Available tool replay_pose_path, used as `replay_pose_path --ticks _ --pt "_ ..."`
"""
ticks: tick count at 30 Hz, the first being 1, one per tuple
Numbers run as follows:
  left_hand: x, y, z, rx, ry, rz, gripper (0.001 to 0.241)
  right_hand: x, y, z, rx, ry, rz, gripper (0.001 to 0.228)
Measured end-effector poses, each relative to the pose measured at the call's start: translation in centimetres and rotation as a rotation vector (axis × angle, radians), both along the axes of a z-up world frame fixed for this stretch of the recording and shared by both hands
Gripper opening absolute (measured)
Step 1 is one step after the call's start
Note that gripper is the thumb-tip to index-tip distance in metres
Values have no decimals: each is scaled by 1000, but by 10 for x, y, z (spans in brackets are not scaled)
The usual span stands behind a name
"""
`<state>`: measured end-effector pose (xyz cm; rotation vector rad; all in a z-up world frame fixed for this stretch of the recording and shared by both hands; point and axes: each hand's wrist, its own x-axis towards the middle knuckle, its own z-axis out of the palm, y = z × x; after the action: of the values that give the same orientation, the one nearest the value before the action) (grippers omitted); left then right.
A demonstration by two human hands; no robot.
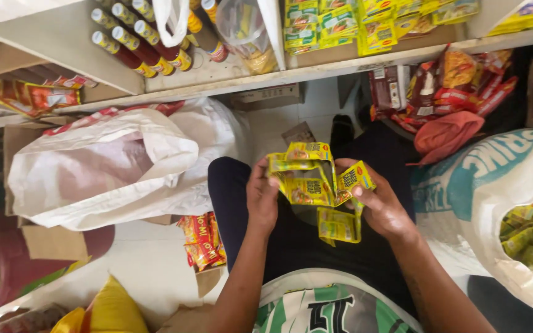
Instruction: The person organizes inventory by removing small packets from a shelf, placing them into a large white bag, and then taking more packets out of the bag to arrange them by hand while sitting on the floor.
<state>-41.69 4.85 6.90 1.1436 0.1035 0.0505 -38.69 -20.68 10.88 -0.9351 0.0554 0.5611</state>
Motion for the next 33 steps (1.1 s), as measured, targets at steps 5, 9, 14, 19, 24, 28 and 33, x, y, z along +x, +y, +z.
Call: replay_pose_path --ticks 5,9,14,19,24,28,33 --pt "14 6 37 -346 -50 170 60 -1 -6 -7 -110 -47 19 70" --pt "17 1 45 -439 28 180 63 3 -10 -2 -187 -132 -55 69" --pt "6 -3 -15 -602 128 205 62 1 -11 42 -510 -395 12 71" --pt "0 -15 -52 -955 316 180 44 -9 -13 76 -728 -582 57 77" --pt "-6 -26 -87 -591 725 -66 50 -14 -31 115 -663 -556 -39 81" --pt "-13 -47 -121 -313 712 -185 66 -9 -56 137 -704 -581 -92 83" --pt "0 -70 -54 691 613 -434 116 -3 -78 151 -678 -766 -195 89"
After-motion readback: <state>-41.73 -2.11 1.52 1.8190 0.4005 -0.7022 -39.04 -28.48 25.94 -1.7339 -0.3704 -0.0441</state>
